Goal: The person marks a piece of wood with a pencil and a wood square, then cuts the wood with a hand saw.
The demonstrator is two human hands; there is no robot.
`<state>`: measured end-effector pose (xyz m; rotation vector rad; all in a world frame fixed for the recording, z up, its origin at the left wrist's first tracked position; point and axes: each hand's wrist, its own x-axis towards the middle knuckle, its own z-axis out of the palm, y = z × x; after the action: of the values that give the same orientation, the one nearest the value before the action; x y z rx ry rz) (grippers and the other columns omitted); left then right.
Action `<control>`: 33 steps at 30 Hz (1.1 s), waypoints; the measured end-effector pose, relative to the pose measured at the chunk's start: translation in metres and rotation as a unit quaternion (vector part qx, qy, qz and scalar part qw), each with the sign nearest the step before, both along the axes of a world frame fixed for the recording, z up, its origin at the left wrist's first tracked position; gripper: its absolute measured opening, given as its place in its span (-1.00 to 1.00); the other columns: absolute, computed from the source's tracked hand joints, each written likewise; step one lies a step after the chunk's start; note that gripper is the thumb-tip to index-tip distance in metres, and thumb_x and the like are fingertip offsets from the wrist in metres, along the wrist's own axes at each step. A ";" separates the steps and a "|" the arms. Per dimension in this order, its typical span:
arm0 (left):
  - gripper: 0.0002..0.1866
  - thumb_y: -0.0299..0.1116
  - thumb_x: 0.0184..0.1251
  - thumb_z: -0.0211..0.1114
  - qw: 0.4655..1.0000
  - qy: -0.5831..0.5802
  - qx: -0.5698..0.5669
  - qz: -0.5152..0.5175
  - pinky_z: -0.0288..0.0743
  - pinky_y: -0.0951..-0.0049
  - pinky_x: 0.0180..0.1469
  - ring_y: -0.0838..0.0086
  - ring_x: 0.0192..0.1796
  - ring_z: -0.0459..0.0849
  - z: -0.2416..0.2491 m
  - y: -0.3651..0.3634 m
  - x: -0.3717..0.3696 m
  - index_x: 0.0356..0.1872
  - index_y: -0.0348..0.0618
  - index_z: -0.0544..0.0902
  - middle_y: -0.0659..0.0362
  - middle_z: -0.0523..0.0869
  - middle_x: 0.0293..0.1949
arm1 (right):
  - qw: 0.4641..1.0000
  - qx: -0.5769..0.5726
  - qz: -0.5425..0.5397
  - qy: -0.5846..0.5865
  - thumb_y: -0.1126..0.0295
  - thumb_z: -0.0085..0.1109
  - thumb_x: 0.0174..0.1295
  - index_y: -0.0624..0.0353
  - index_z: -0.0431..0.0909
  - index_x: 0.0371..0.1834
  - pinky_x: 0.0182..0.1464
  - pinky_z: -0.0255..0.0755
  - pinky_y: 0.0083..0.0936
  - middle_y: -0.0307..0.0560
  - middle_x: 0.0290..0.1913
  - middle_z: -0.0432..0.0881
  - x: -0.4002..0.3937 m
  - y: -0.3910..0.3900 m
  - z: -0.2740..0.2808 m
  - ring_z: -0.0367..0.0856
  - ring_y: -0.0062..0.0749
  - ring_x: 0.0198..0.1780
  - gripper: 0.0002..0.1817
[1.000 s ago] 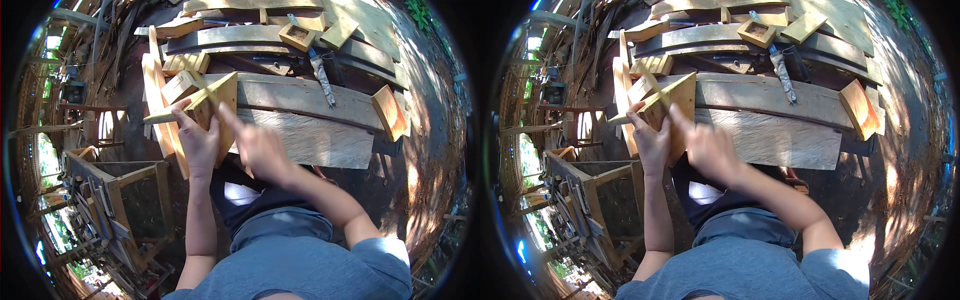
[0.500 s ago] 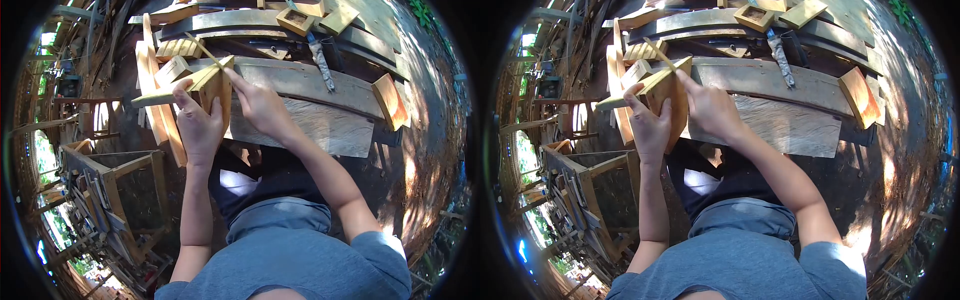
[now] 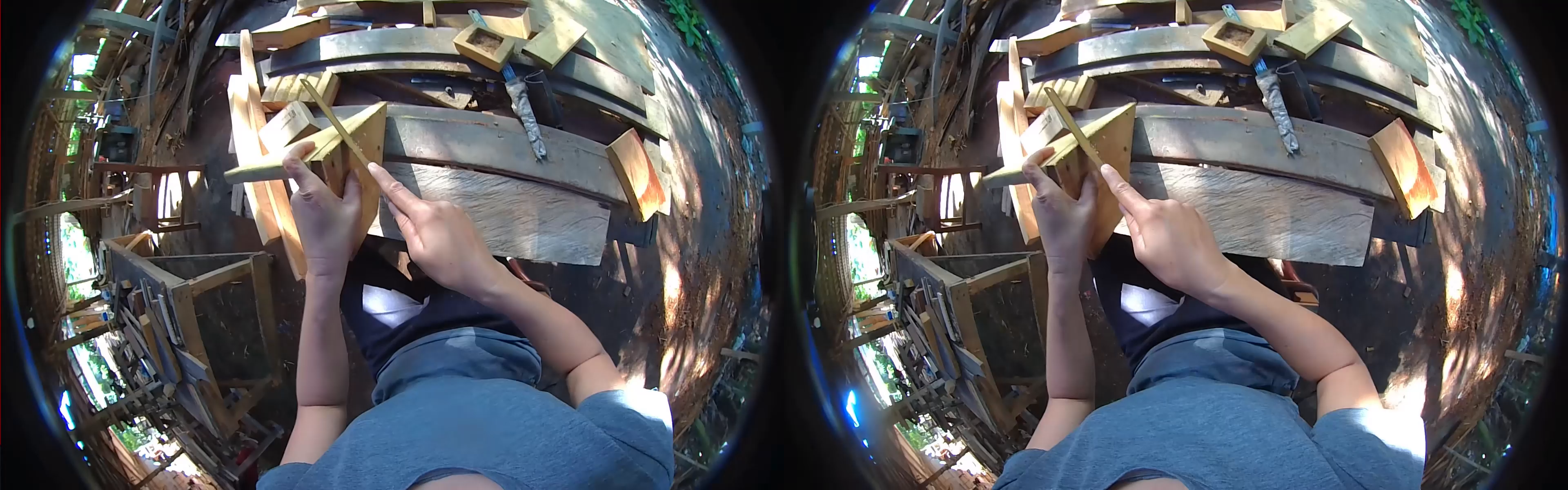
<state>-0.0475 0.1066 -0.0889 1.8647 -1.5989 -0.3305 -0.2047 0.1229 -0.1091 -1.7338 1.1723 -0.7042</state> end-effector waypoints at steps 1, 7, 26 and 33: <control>-0.37 -0.47 0.21 0.41 1.000 0.000 0.014 0.010 0.54 0.09 0.08 -0.17 0.02 0.69 0.002 0.003 -0.002 0.22 -0.20 0.23 -0.31 0.65 -0.08 | 1.000 -0.014 -0.002 -0.023 0.38 -0.04 0.43 -0.14 0.21 0.53 -0.30 0.44 -0.02 0.39 -0.39 0.61 -0.001 0.006 -0.004 0.66 0.22 -0.41 -0.42; -0.37 -0.45 0.21 0.41 1.000 -0.015 0.021 -0.006 0.54 0.10 0.07 -0.16 -0.02 0.70 0.001 0.005 -0.004 0.22 -0.19 0.23 -0.32 0.64 -0.08 | 0.996 -0.054 -0.068 0.039 0.39 -0.04 0.44 -0.08 0.20 0.53 -0.19 0.49 -0.05 0.39 -0.18 0.65 0.013 -0.026 -0.023 0.67 0.26 -0.25 -0.42; -0.39 -0.48 0.20 0.41 1.000 0.012 -0.009 0.008 0.53 0.12 0.13 -0.11 0.04 0.69 -0.001 0.003 0.003 0.19 -0.22 0.25 -0.33 0.63 -0.08 | 0.998 0.020 -0.059 -0.014 0.35 -0.06 0.44 -0.07 0.16 0.54 -0.28 0.50 0.03 0.36 -0.39 0.65 0.030 -0.021 -0.030 0.68 0.20 -0.36 -0.41; -0.40 -0.49 0.21 0.39 1.000 0.001 0.011 0.020 0.53 0.10 0.13 -0.16 0.05 0.68 0.005 0.003 -0.007 0.19 -0.22 0.24 -0.32 0.62 -0.06 | 0.996 -0.037 -0.061 -0.059 0.29 -0.06 0.42 0.03 0.24 0.50 -0.28 0.53 0.10 0.33 -0.48 0.64 0.019 -0.009 -0.029 0.67 0.24 -0.40 -0.44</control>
<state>-0.0545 0.1100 -0.0841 1.9099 -1.5594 -0.3324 -0.1854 0.1134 -0.1378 -1.6668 1.1919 -0.9218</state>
